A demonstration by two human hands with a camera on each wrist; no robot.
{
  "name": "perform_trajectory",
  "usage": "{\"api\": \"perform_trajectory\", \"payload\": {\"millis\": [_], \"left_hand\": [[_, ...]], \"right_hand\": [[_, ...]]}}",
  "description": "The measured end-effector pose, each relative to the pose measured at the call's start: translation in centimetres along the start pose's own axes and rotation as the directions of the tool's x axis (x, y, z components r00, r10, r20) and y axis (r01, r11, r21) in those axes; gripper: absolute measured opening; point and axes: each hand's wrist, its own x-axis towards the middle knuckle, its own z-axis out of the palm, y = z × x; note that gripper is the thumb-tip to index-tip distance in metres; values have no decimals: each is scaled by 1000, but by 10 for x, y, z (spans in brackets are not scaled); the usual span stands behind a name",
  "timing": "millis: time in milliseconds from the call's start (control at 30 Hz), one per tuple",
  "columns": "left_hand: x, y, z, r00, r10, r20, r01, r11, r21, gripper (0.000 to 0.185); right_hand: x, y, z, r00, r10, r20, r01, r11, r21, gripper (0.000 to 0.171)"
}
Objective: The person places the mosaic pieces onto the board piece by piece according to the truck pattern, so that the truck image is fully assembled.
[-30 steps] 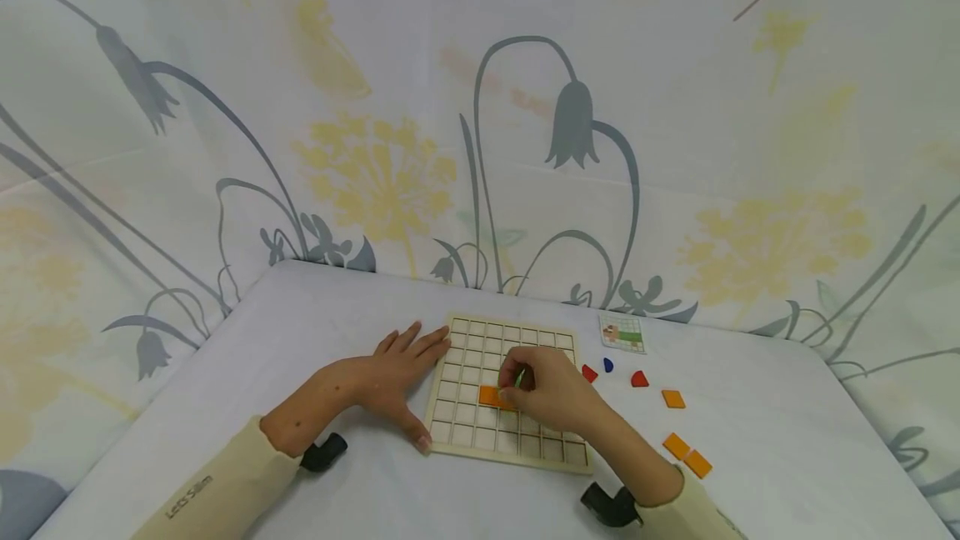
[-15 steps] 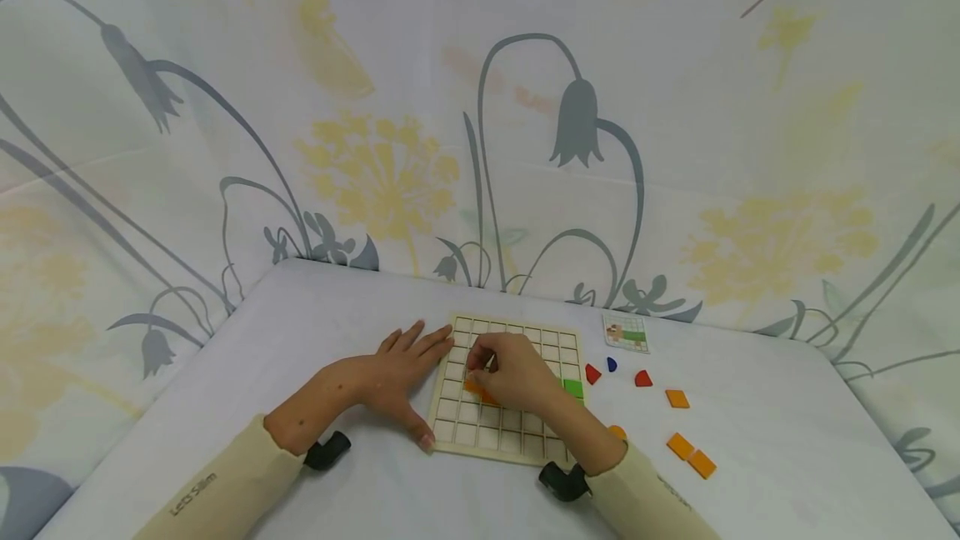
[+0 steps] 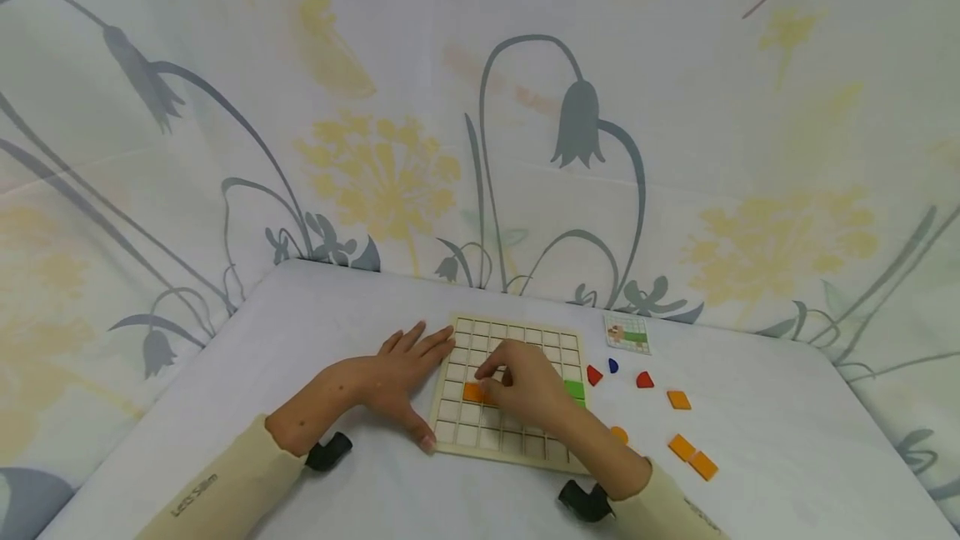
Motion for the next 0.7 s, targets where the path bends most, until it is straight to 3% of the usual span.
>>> {"api": "perform_trajectory", "payload": {"millis": [267, 367, 533, 700], "left_hand": [[2, 0, 1, 1000, -3, 10, 3, 1000, 10, 141], [2, 0, 1, 1000, -6, 5, 6, 1000, 8, 142], [2, -1, 1, 1000, -8, 2, 8, 1000, 11, 142], [3, 0, 1, 1000, -4, -1, 4, 1000, 0, 142]], "right_hand": [[-60, 30, -49, 994, 108, -30, -108, 994, -10, 11], [-83, 48, -69, 979, 195, -55, -198, 980, -38, 10], [-116, 75, -100, 924, 372, -92, -381, 918, -110, 7], [-142, 98, -121, 874, 476, -101, -487, 857, -170, 15]]}}
